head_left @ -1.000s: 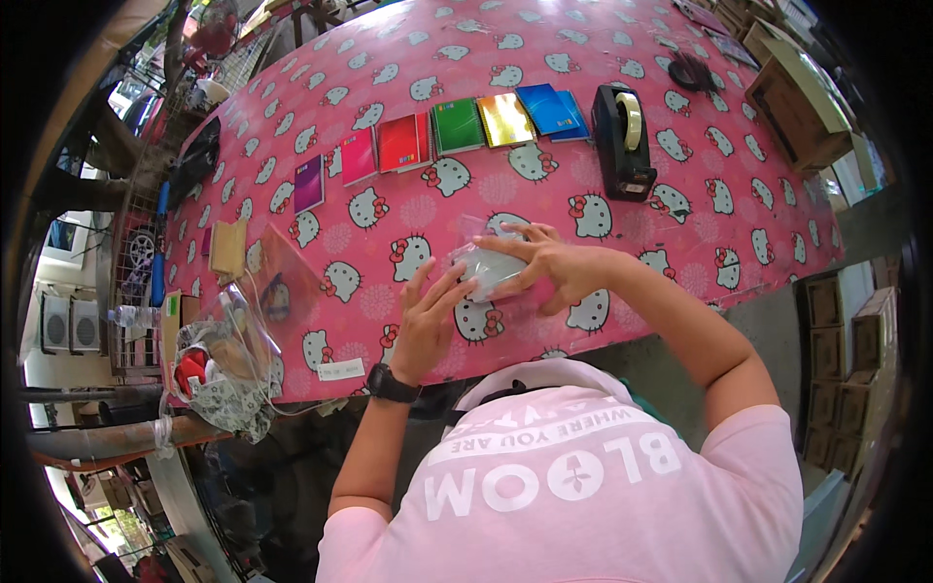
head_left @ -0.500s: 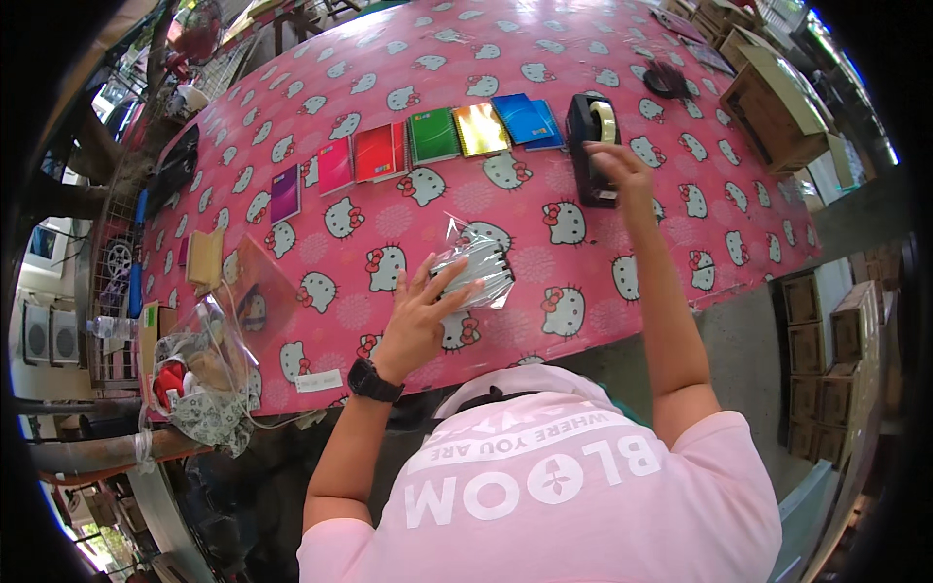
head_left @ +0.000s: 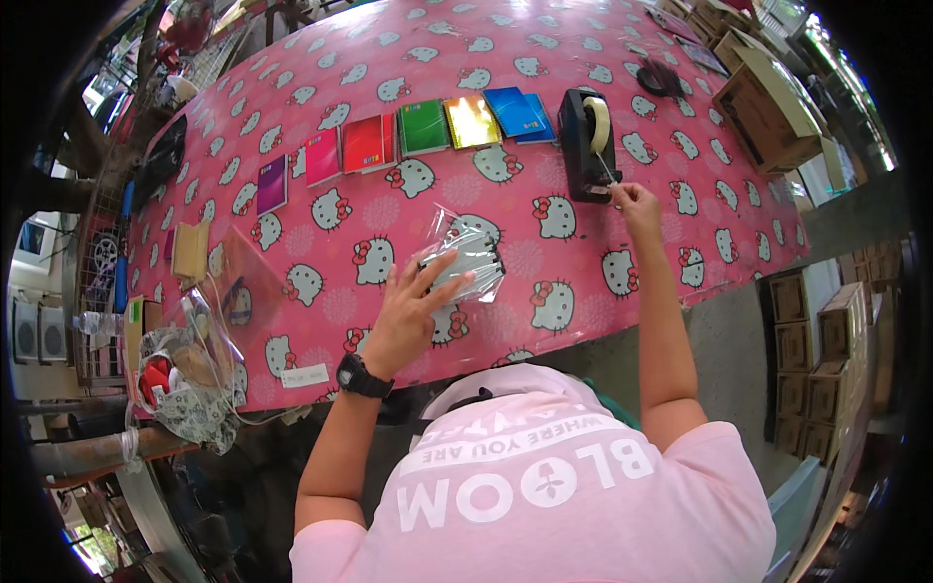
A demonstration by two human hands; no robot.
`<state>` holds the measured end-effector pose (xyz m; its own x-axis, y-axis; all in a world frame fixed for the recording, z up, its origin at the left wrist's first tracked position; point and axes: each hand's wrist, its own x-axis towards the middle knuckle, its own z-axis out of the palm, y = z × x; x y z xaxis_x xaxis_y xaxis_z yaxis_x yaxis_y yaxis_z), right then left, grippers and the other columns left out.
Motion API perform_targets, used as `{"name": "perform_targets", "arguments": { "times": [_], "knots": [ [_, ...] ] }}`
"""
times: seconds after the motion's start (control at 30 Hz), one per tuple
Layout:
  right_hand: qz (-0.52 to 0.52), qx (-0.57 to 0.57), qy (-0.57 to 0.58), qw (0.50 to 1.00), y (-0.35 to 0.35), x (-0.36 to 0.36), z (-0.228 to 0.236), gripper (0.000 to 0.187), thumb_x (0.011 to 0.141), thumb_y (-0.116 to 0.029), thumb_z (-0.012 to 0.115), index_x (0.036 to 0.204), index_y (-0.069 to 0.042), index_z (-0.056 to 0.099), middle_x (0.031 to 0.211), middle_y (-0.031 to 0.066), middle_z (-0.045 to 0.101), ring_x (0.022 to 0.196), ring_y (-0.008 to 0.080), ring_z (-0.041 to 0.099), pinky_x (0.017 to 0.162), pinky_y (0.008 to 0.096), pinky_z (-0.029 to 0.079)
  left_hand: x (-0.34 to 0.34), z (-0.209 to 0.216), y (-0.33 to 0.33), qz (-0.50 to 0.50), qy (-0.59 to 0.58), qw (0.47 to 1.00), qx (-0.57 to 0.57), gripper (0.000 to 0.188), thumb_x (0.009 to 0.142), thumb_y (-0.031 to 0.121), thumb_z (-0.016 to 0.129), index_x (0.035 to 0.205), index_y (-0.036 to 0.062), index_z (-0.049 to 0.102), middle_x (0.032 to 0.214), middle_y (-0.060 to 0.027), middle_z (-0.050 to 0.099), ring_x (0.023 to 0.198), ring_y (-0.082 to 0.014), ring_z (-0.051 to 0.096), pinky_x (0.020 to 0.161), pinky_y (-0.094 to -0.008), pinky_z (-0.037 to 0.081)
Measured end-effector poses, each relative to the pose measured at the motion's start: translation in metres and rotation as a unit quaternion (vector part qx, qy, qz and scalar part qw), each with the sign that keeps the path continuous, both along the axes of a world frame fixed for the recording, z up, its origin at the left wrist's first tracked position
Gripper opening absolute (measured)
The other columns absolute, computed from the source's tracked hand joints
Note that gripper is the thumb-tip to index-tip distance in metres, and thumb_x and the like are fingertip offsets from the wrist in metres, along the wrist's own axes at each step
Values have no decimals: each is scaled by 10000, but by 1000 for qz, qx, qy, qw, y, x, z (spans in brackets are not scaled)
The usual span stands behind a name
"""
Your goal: The person places spiral-bound notepads of different colors into plastic sleeves by hand and seals them using adhesive tape from a dispenser.
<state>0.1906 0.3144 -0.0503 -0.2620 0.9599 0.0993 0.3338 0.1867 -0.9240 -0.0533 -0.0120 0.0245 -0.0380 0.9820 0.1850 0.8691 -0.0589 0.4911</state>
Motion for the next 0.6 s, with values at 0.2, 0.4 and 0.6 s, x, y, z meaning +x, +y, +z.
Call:
{"name": "perform_targets", "arguments": {
  "times": [0.2,0.4,0.6],
  "knots": [
    [-13,109,-365,924,25,1,6,251,777,-259,660,826,-13,645,683,61,627,611,148,569,588,277,447,2,5,4,-12,29,999,3,817,570,-155,448,1276,253,492,1414,-45,328,1273,-331,320,1032,-580,192],
    [282,18,-153,947,-37,-26,86,295,815,-294,625,778,-1,624,614,3,540,569,71,478,512,246,380,-4,0,2,-18,44,999,21,825,556,-112,495,1287,271,478,1423,-35,315,1281,-345,304,1032,-566,208],
    [562,30,-280,778,-124,-146,145,394,774,-387,648,747,6,648,651,78,605,601,150,577,542,302,437,-6,5,5,-36,53,998,-15,806,569,0,604,1298,309,455,1455,-33,261,1307,-387,247,1035,-585,198]
  ]
}}
